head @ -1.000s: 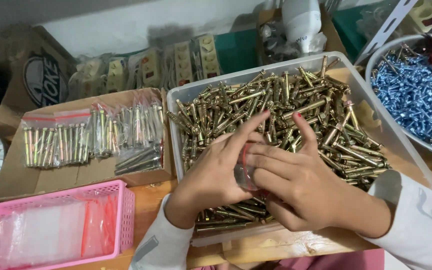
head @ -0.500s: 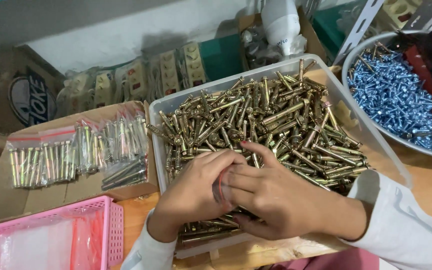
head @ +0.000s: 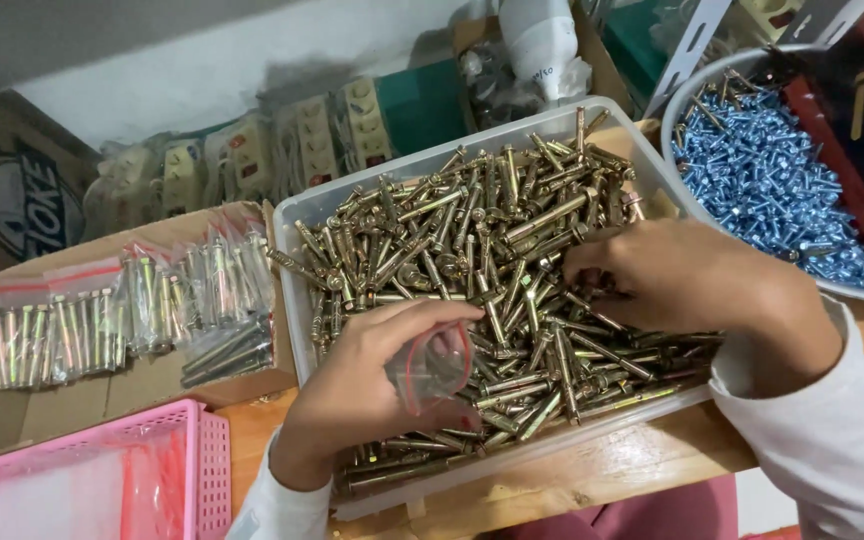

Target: The person picks up several metal bolts from a plastic bin and places them into small red-sealed plastic bags.

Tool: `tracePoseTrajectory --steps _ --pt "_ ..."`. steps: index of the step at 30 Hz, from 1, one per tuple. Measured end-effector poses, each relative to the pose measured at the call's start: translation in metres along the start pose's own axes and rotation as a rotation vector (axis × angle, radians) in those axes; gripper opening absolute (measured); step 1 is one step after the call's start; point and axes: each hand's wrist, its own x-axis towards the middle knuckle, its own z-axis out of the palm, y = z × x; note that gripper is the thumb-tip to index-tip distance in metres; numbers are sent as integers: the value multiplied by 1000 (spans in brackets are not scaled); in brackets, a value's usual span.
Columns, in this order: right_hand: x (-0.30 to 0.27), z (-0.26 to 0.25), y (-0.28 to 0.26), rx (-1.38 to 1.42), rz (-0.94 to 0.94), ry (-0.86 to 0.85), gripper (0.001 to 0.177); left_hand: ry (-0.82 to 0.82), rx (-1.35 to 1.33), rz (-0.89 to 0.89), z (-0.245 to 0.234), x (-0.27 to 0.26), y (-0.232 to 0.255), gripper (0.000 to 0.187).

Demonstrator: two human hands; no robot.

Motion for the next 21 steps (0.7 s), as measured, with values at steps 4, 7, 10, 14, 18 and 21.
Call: tracePoseTrajectory --steps 4,7,10,14,18,21 --pt "1 9 -9 -13 5 48 16 -39 -414 -110 1 1 -7 73" --pt "0 8 -11 25 14 12 11 -22 -594 18 -1 16 -19 61" --pt "1 13 -7 -29 -12 96 8 36 -406 42 -8 28 -23 59" --pt "-4 10 -2 -49 -55 414 11 -38 -556 -52 -9 30 -31 53" --pt "-5 0 -4 128 -96 572 17 -240 -352 -48 0 17 -51 54" --pt "-5 1 -7 94 -66 593 26 -280 -444 -64 -8 9 -37 56"
